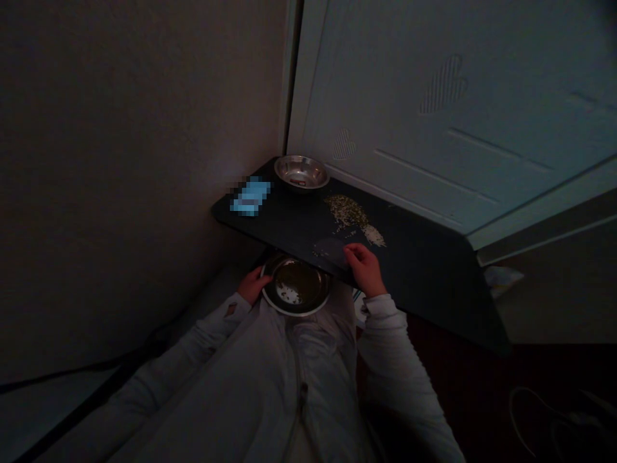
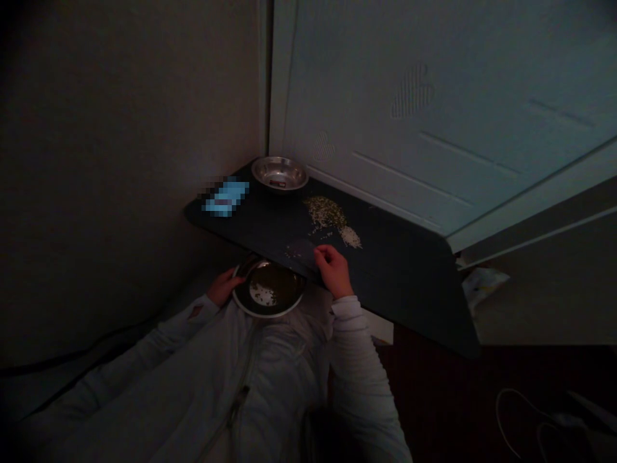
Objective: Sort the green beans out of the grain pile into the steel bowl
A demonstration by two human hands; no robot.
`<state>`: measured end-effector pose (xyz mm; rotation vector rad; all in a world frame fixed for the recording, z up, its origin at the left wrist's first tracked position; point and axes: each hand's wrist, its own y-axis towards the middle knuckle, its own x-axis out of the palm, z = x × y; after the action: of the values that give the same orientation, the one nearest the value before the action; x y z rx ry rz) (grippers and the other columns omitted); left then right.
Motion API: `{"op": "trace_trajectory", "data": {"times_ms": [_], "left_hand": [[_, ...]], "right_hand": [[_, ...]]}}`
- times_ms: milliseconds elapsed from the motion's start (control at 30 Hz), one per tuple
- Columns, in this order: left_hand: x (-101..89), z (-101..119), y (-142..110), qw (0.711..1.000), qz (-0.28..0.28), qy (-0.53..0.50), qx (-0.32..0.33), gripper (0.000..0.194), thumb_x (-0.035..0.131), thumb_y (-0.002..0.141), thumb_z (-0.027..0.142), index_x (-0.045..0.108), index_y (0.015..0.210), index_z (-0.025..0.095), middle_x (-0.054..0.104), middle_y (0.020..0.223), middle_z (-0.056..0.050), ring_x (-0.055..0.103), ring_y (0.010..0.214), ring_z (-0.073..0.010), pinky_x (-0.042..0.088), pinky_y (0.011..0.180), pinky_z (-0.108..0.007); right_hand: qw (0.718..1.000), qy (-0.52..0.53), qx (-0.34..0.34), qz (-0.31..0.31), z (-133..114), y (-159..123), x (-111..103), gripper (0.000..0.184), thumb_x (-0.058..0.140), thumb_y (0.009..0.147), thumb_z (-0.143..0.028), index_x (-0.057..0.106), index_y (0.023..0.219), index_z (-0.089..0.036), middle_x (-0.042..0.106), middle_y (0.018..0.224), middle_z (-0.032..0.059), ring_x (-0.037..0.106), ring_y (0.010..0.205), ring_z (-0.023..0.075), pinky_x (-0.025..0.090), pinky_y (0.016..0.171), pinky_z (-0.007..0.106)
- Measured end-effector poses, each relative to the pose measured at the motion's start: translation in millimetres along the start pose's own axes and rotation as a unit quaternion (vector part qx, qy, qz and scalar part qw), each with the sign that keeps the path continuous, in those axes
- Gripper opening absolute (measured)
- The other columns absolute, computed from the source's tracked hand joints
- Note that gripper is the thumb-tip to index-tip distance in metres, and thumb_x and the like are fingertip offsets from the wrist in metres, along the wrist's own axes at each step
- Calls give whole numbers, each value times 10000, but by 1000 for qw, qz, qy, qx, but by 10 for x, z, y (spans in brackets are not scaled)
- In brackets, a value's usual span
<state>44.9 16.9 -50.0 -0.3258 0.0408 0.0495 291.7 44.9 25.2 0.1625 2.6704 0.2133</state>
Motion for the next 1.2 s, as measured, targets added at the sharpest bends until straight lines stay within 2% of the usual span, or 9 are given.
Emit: {"op": "trace_trajectory", "data": {"times_ms": [100, 200, 367, 533, 733, 1200], "left_hand": [[-4, -55, 31, 1000, -7, -7, 8, 379, 548, 528, 294, 580, 873, 140, 637, 720, -7, 564, 719, -194, 416, 690, -311], [-14, -76, 49, 1000, -9, 9, 15, 374, 550, 529, 296, 584, 866, 139, 638, 730, -11, 562, 730, -198, 413, 697, -314], [-26, -38, 36, 999, 2, 28, 20, 383, 559, 521, 289, 587, 875, 144, 640, 757, -10, 555, 780, -205, 399, 729, -310], [-13, -5, 17, 1000, 1, 23, 9, 357, 550, 522, 283, 593, 848, 143, 639, 720, -5, 563, 744, -201, 411, 700, -306], [-13, -9, 22, 1000, 9, 27, 8, 347, 553, 519, 281, 595, 836, 148, 638, 720, -5, 561, 753, -203, 410, 707, -307], [-19, -73, 48, 1000, -2, 4, 13, 361, 565, 522, 298, 592, 852, 152, 644, 733, -9, 568, 744, -200, 419, 698, -311]], "right_hand": [[1000, 17, -1, -7, 7, 3, 1, 224, 481, 650, -364, 535, 723, -159, 465, 544, -34, 419, 511, 79, 318, 487, 196], [999, 30, 1, 26, 12, 14, -3, 228, 473, 656, -371, 527, 725, -160, 455, 532, -38, 414, 503, 78, 319, 484, 197], [999, 11, -2, 34, -13, 20, 16, 248, 466, 659, -387, 530, 736, -160, 465, 541, -33, 417, 501, 81, 322, 484, 202], [999, -10, -14, 40, -8, 22, 34, 258, 456, 667, -387, 535, 750, -156, 480, 561, -26, 433, 525, 86, 336, 511, 206], [1000, -8, -17, 0, -10, 15, 25, 254, 471, 659, -380, 541, 751, -153, 479, 565, -25, 435, 533, 86, 335, 516, 206], [1000, 22, -14, 0, -42, -16, 58, 214, 474, 658, -355, 531, 737, -165, 483, 573, -27, 432, 533, 85, 333, 512, 204]]}}
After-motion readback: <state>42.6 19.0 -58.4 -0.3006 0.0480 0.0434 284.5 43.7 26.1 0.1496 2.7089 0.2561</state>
